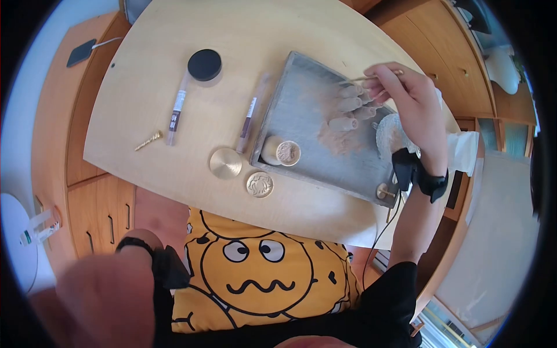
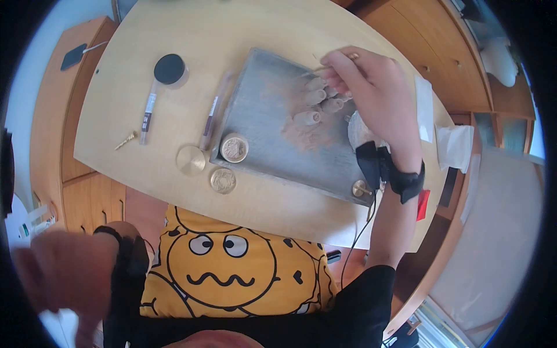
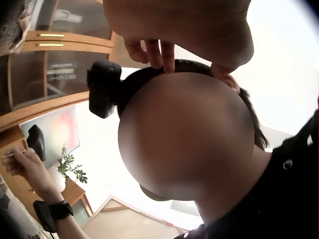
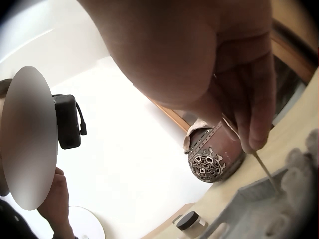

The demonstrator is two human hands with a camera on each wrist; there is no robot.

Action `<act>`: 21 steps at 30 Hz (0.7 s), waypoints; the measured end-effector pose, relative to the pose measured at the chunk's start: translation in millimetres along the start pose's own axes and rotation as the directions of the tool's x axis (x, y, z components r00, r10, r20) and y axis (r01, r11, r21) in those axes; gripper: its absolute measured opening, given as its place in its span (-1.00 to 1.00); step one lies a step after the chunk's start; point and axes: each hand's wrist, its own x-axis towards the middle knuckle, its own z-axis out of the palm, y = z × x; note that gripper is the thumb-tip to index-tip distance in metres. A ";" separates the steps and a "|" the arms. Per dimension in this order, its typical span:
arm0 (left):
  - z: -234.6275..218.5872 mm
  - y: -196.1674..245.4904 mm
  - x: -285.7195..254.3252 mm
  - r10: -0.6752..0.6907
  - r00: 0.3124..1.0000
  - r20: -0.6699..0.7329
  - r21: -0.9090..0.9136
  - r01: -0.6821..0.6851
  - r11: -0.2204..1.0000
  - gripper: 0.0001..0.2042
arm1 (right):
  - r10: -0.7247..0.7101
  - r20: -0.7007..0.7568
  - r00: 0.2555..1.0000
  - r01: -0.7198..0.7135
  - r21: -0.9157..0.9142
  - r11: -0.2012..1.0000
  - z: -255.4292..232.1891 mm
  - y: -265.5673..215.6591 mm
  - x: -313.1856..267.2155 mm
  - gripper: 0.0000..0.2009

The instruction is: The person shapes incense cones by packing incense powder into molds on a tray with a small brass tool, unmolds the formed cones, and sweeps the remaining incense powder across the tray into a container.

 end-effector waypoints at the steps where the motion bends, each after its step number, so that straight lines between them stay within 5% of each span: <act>1: 0.7 -13.7 0.3 -0.075 0.958 -0.278 0.049 0.092 0.995 -0.33 | 0.006 -0.015 1.000 -0.006 0.002 1.000 3.5 0.6 3.2 -0.70; 2: 1.9 -30.8 1.1 -0.128 0.835 -0.536 0.071 0.196 0.978 -0.30 | -0.016 -0.001 1.000 0.016 0.045 0.999 7.9 1.0 7.7 -0.70; 4: -4.7 -64.8 4.2 -0.144 0.392 -0.908 0.027 0.398 0.917 -0.13 | -0.070 0.004 0.998 0.069 0.063 0.996 16.9 -5.2 15.0 -0.69; 5: -42.0 -72.1 0.0 -0.475 0.602 -0.642 -0.196 0.470 0.861 -0.15 | -0.067 -0.007 0.998 0.067 0.062 0.996 19.7 -6.5 19.6 -0.69; 6: -84.1 -82.1 -3.4 -0.680 0.697 -0.229 -0.352 0.592 0.725 -0.17 | -0.099 0.030 0.995 0.097 0.062 0.993 21.9 -6.6 26.0 -0.68; 8: -112.3 -118.0 8.1 -0.718 0.695 -0.028 -0.492 0.616 0.615 -0.38 | -0.142 0.061 0.988 0.138 0.063 0.988 22.4 -8.8 38.2 -0.68; 11: -134.9 -166.2 14.9 -0.783 0.615 -0.091 -0.618 0.582 0.529 -0.54 | -0.072 0.121 0.990 0.057 0.119 0.991 22.4 -11.0 56.3 -0.65; 13: -156.4 -192.7 11.1 -0.814 0.581 0.033 -0.765 0.539 0.354 -0.67 | -0.106 0.195 0.975 0.097 0.054 0.994 24.0 -12.3 68.5 -0.64; 17: -139.7 -207.9 24.4 -0.864 0.501 0.048 -0.723 0.614 0.316 -0.68 | -0.194 0.227 0.954 0.191 0.033 0.981 35.6 -23.4 83.6 -0.61; 19: -127.8 -213.1 38.0 -0.848 0.499 0.179 -0.679 0.686 0.261 -0.70 | -0.152 0.292 0.944 0.159 0.000 0.987 36.0 -29.7 93.9 -0.66; 20: -120.1 -213.7 44.0 -0.846 0.505 0.172 -0.680 0.682 0.268 -0.70 | -0.157 0.296 0.942 0.166 -0.004 0.986 35.2 -30.1 98.5 -0.66; 21: -110.0 -210.8 47.7 -0.895 0.437 0.089 -0.689 0.676 0.262 -0.77 | -0.150 0.317 0.936 0.156 0.006 0.988 35.0 -30.3 100.7 -0.66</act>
